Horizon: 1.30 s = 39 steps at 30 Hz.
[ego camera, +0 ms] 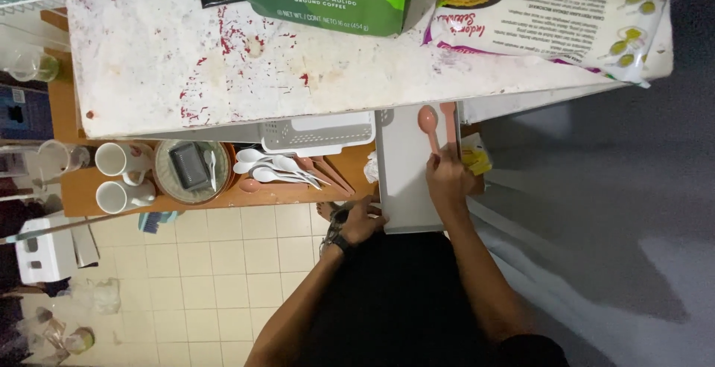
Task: A person sorts and organizes plastic spoons and forks into a white plastic cutlery tray on a wooden table.
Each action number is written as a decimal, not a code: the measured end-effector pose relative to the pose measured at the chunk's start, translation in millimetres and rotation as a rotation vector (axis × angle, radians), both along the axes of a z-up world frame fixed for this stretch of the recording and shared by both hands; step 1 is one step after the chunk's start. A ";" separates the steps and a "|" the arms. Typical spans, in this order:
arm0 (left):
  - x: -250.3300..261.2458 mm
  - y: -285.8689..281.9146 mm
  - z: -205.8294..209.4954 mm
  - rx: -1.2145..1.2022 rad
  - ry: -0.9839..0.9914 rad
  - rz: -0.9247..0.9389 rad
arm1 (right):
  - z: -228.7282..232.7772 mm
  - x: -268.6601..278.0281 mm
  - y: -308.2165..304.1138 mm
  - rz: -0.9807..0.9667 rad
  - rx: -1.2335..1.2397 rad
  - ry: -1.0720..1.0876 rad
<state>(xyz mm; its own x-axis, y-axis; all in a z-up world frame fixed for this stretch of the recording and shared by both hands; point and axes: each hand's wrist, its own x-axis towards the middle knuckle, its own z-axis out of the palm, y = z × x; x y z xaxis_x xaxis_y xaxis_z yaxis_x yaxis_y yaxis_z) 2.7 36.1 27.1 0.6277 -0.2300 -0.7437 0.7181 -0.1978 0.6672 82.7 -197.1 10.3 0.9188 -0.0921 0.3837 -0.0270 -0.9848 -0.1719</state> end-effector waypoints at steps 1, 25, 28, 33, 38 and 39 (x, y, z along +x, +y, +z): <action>0.0 -0.4 2.0 -0.018 0.014 0.010 | -4.5 -4.2 -2.7 0.004 0.087 0.057; 38.2 -23.9 -6.3 -0.100 0.030 0.241 | 36.3 -35.1 1.6 0.086 0.576 0.258; 44.8 -28.4 -15.5 -0.122 0.027 0.287 | 45.9 -36.2 -0.5 0.106 0.549 0.207; 59.6 -36.2 -29.3 -0.107 -0.021 0.305 | 78.2 -36.5 1.4 0.101 0.520 0.180; 72.7 -36.8 -78.6 0.073 -0.297 0.286 | 73.4 -42.5 2.4 0.051 0.582 0.198; 76.3 -41.8 -73.5 0.073 -0.297 0.287 | 77.7 -41.7 3.5 0.052 0.581 0.198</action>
